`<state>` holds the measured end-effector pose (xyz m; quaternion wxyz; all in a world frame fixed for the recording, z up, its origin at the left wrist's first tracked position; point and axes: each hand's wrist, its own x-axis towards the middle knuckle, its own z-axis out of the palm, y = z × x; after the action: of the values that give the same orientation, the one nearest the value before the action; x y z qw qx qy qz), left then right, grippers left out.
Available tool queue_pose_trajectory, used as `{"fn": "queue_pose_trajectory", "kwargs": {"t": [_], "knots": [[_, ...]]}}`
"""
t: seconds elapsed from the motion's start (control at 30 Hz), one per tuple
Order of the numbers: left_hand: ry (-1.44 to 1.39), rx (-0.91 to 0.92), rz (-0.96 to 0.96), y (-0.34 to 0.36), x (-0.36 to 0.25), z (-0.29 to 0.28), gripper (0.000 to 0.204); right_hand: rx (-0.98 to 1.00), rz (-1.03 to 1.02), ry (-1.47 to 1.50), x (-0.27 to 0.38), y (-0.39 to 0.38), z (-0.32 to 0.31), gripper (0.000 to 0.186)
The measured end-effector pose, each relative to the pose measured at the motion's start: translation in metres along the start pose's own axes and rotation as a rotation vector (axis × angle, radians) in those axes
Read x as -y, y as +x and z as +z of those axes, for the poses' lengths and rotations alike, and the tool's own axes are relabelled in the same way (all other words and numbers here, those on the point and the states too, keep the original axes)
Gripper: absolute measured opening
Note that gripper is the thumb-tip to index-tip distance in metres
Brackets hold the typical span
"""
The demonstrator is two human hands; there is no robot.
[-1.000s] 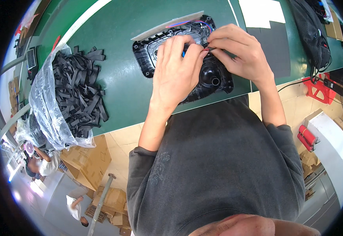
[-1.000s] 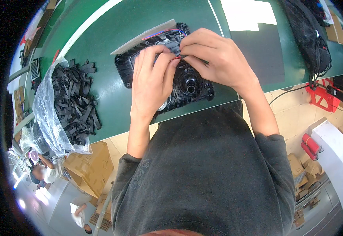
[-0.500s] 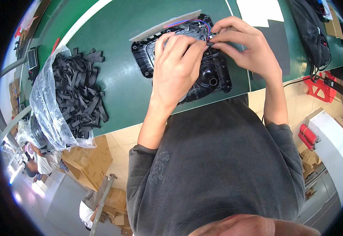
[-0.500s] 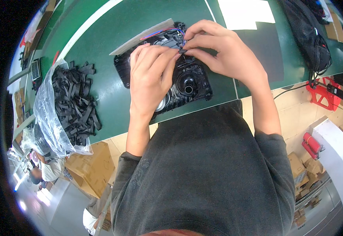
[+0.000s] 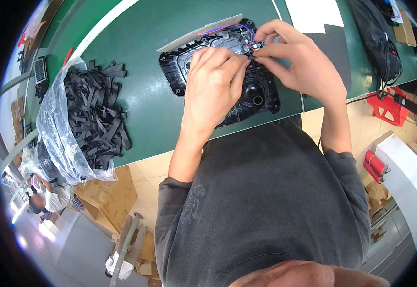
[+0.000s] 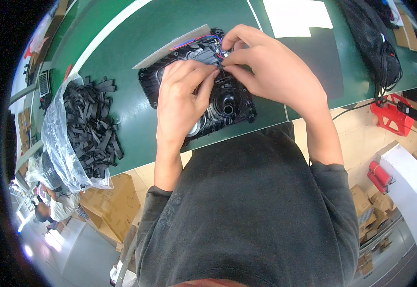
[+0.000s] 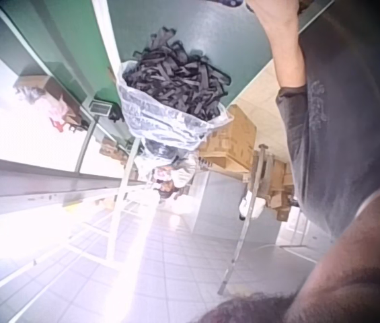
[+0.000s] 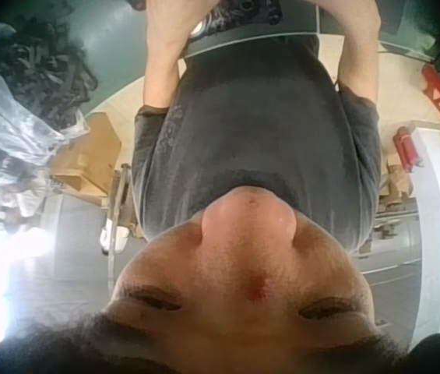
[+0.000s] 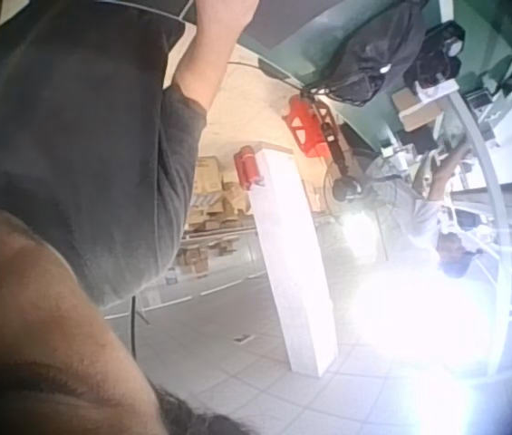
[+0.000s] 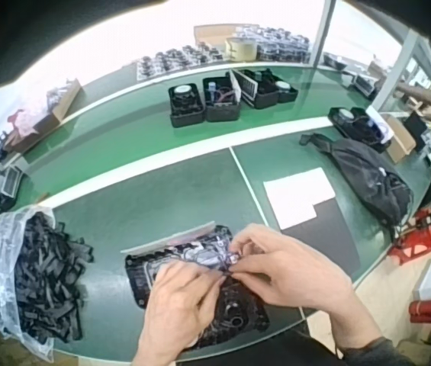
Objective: Assembling or repairing a plastic electronic component housing by connecting wires and applying adhesive strips.
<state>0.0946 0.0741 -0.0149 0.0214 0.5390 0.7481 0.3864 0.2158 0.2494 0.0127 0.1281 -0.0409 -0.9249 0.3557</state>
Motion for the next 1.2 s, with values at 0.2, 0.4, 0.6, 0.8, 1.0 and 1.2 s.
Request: {"fn": "queue_pose_trajectory", "kwargs": {"t": [0.2,0.4,0.6,0.8,1.0,1.2], "knots": [[0.061,0.089,0.001,0.005,-0.004,-0.007,0.009,-0.002,-0.102,-0.136,0.006,0.000,0.007,0.008],[0.318,0.267,0.170,0.012,0.004,-0.008,0.005,0.079,-0.081,-0.290,0.015,0.010,0.007,0.007],[0.213,0.116,0.162,0.006,0.012,-0.033,0.013,0.131,0.024,-0.186,0.023,0.015,-0.003,0.014],[0.631,-0.257,-0.265,-0.050,0.087,-0.129,0.013,0.045,0.078,-0.056,0.024,0.014,-0.021,0.016],[0.820,-0.111,-0.408,-0.059,0.121,-0.135,0.020,-0.117,-0.069,0.009,0.018,0.013,-0.023,0.011],[0.401,-0.287,-0.333,-0.027,0.053,-0.145,0.012,-0.151,-0.066,0.069,0.017,0.016,-0.032,0.019]]}}
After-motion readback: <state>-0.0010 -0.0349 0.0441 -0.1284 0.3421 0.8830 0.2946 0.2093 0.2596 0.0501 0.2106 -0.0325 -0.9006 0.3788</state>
